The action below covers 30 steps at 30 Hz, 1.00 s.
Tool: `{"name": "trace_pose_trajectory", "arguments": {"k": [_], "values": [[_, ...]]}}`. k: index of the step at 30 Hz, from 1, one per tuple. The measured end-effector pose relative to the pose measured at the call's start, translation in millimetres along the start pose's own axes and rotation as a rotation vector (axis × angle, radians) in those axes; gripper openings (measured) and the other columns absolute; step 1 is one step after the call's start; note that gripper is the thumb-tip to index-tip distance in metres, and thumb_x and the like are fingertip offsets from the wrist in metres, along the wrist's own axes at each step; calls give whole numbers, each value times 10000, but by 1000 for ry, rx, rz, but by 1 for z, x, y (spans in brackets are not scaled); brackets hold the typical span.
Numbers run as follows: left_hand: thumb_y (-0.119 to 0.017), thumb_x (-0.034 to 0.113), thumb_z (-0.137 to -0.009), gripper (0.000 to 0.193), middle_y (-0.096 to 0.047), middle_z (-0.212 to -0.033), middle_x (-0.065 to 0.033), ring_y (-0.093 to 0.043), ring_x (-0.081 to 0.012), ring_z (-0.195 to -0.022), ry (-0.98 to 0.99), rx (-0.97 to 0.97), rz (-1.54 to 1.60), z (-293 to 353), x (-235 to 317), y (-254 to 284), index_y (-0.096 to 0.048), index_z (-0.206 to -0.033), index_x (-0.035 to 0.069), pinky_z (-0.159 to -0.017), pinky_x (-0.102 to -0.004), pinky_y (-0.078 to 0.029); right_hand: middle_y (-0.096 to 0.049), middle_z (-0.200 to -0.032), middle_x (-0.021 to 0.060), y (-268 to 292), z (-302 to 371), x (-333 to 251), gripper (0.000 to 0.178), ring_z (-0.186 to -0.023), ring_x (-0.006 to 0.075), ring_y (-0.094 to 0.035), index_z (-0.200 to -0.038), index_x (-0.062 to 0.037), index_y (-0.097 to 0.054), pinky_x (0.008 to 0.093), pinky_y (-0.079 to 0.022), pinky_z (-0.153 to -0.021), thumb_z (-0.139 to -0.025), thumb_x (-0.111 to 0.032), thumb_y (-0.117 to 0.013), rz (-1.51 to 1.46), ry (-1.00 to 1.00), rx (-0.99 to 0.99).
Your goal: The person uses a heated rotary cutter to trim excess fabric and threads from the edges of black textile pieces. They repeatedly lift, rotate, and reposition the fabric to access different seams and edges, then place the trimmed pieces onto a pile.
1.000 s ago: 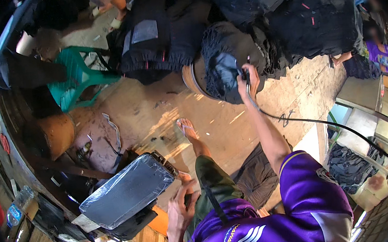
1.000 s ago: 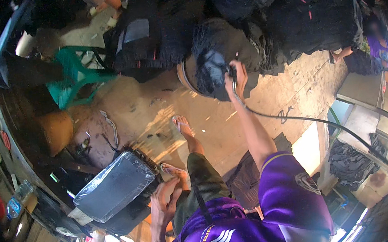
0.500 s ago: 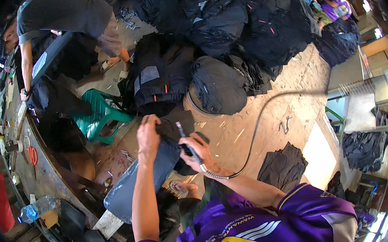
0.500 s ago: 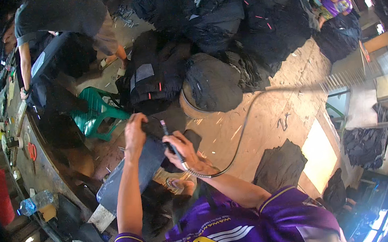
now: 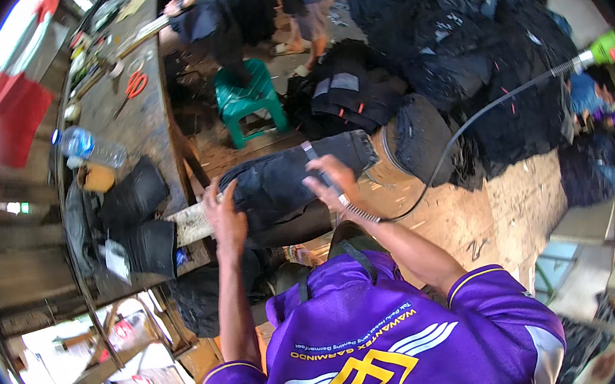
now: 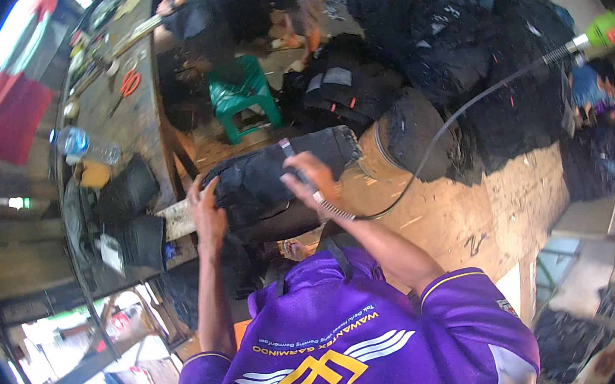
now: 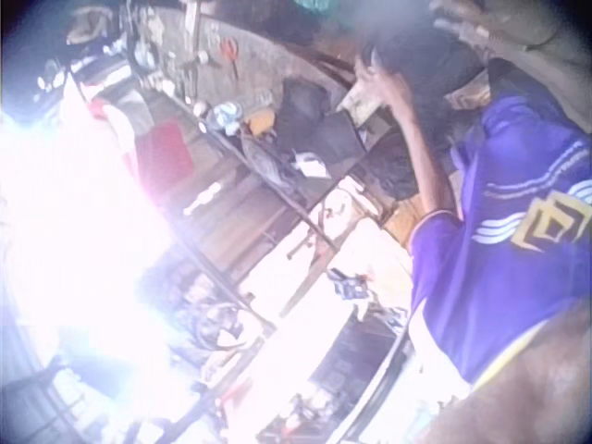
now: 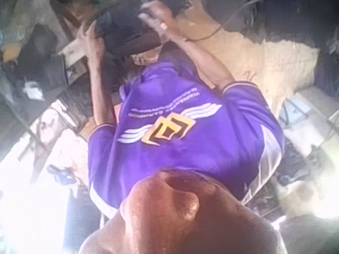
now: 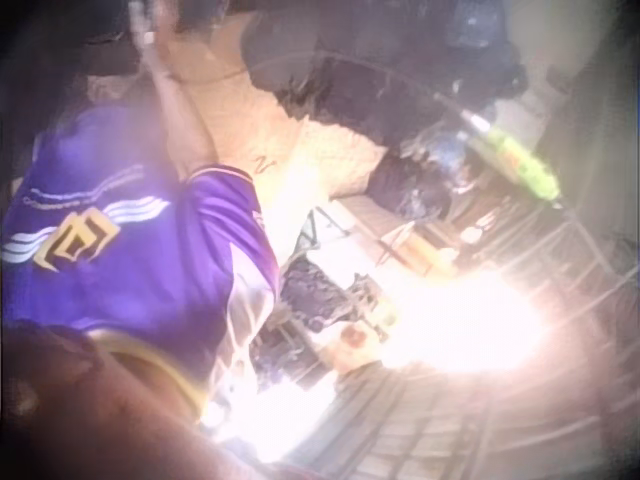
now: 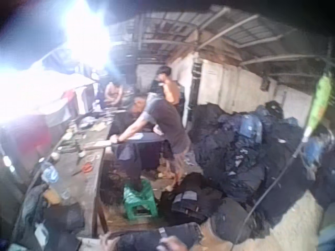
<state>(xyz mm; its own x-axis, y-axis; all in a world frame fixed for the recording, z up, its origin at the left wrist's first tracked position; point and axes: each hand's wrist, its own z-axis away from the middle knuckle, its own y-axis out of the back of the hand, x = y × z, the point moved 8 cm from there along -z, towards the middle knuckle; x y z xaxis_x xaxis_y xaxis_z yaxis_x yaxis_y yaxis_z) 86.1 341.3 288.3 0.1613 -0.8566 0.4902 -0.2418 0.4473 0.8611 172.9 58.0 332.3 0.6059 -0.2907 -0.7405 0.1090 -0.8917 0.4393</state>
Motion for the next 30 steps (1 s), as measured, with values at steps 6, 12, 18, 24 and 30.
{"name": "trace_pose_trajectory", "arguments": {"k": [6, 12, 18, 24, 30], "values": [[-833, 296, -940, 788, -477, -1693, -216, -425, -398, -1572, 6, 54, -25, 21, 71, -58, -491, -1593, 17, -1300, -529, -303, -721, -1167, 163, -32, -25, 70, 480, -1058, 405, -715, -1225, -59, -690, 459, -572, -940, -842, -202, -943, -32, 34, -344], [-926, 332, -797, 703, -691, -1302, -166, -575, -405, -1323, 378, -18, -44, 12, 44, -55, -661, -1377, 37, -1114, -510, -450, -774, -1230, 158, -40, -25, 110, 482, -1198, 333, -738, -1177, -66, -720, 429, -534, -1137, -799, -196, -990, -60, -70, -308], [-928, 239, -804, 597, -759, -1118, -208, -721, -403, -1087, 722, -29, 400, -16, 31, -63, -663, -1282, -1, -969, -498, -562, -791, -1169, 154, -27, -28, 142, 125, -1186, 266, -750, -1125, -5, -745, 439, -520, -1150, -1063, -112, -756, -346, -180, -370], [-950, 110, -828, 750, -760, -1102, -135, -726, -237, -959, 613, 114, 453, 5, 26, -62, -516, -1439, 66, -860, -387, -571, -785, -1174, 229, -22, -23, 158, 286, -1073, 241, -759, -1231, 88, -678, 404, -573, -1038, -1154, -175, -595, -535, -429, -297], [-960, 52, -808, 781, -735, -1064, -53, -502, -84, -714, 760, 166, 661, 20, 7, -77, -488, -1429, 93, -676, -267, -471, -800, -1158, 224, -60, -44, 113, 333, -1053, 257, -793, -1263, 71, -693, 404, -625, -977, -1056, -188, -726, -381, -168, -485]]}}
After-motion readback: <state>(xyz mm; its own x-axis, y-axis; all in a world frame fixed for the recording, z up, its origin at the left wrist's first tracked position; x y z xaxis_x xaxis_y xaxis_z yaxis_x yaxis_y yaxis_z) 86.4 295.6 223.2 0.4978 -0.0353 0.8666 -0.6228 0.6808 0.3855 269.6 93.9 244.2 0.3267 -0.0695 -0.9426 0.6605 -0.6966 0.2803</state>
